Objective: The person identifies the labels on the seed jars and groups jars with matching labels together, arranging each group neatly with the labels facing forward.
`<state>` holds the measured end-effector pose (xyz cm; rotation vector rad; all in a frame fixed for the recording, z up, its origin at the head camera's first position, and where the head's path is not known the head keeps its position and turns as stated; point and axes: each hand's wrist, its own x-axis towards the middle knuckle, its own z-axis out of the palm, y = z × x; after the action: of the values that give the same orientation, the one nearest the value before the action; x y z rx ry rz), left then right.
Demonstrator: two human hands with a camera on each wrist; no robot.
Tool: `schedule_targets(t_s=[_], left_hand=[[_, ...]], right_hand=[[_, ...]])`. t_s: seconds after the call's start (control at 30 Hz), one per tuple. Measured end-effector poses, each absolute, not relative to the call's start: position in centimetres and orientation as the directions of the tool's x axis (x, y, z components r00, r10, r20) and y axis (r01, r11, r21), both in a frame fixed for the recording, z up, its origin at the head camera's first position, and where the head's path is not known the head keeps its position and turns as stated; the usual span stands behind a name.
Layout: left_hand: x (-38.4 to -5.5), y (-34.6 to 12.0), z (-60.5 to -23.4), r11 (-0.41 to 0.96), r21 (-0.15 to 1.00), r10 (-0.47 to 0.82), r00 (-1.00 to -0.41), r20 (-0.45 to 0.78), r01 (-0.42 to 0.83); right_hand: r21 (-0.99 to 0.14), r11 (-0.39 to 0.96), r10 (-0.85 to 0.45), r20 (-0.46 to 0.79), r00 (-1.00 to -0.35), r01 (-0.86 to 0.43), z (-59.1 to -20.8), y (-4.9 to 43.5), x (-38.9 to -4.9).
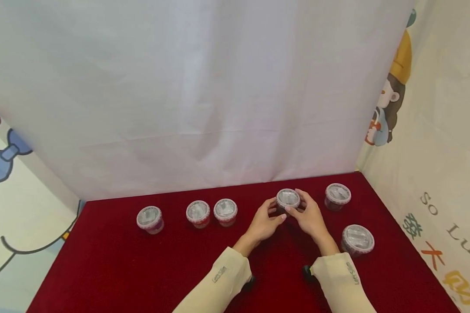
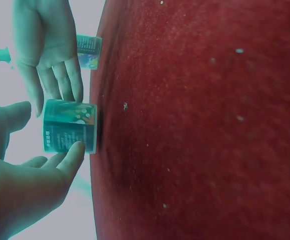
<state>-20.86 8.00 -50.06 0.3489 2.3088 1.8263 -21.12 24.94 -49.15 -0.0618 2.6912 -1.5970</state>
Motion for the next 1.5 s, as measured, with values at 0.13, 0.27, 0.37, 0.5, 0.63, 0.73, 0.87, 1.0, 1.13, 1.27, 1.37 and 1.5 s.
schedule_targets(t_s=[0.13, 0.27, 0.37, 0.5, 0.63, 0.73, 0.87, 1.0, 1.13, 1.27, 1.37, 1.5], left_hand=[[-20.4, 7.3, -49.8, 0.214, 0.970, 0.250, -0.966, 0.061, 0.116], [-19.9, 6.7, -49.3, 0.213, 0.966, 0.201, -0.974, 0.101, 0.144], [-19.5, 5.9, -48.7, 0.215, 0.963, 0.185, -0.975, 0.121, 0.160], [-18.6, 4.2, -47.6, 0.246, 0.950, 0.225, -0.965, 0.137, 0.192], [-17.6, 2.5, -46.5, 0.259, 0.946, 0.311, -0.944, 0.109, 0.195], [-17.1, 1.8, -46.1, 0.235, 0.954, 0.351, -0.931, 0.097, 0.188], [-16.4, 1.1, -45.8, 0.193, 0.966, 0.323, -0.941, 0.100, 0.169], [-15.7, 0.5, -45.6, 0.165, 0.979, 0.235, -0.968, 0.083, 0.124], [-15.1, 0.1, -45.4, 0.159, 0.983, 0.147, -0.987, 0.063, 0.087], [-14.7, -0.4, -45.4, 0.147, 0.987, 0.136, -0.990, 0.047, 0.067], [-14.4, -1.3, -45.5, 0.120, 0.991, 0.188, -0.981, 0.040, 0.063], [-14.2, -2.5, -45.5, 0.093, 0.995, 0.259, -0.966, 0.022, 0.048]], right_hand=[[-0.905, 0.421, -0.097, 0.023, -0.995, -0.062, -48.5, 25.1, -20.4], [-0.940, 0.331, -0.179, 0.017, -0.984, -0.077, -47.6, 25.1, -19.7], [-0.949, 0.303, -0.247, 0.004, -0.969, -0.082, -46.8, 25.2, -19.0], [-0.952, 0.291, -0.344, -0.015, -0.939, -0.091, -45.9, 25.1, -18.2], [-0.965, 0.240, -0.432, -0.009, -0.902, -0.106, -45.5, 24.8, -17.6], [-0.974, 0.196, -0.472, 0.008, -0.882, -0.114, -45.3, 24.4, -17.4], [-0.984, 0.144, -0.495, 0.019, -0.869, -0.103, -45.1, 23.4, -17.1], [-0.987, 0.135, -0.467, 0.017, -0.884, -0.091, -45.2, 22.0, -16.5], [-0.983, 0.165, -0.412, 0.003, -0.911, -0.078, -45.2, 20.3, -15.8], [-0.984, 0.163, -0.399, 0.001, -0.917, -0.072, -45.3, 19.2, -15.5], [-0.988, 0.143, -0.421, -0.011, -0.907, -0.054, -45.2, 19.1, -15.5], [-0.993, 0.112, -0.460, -0.024, -0.888, -0.031, -45.0, 18.8, -15.5]])
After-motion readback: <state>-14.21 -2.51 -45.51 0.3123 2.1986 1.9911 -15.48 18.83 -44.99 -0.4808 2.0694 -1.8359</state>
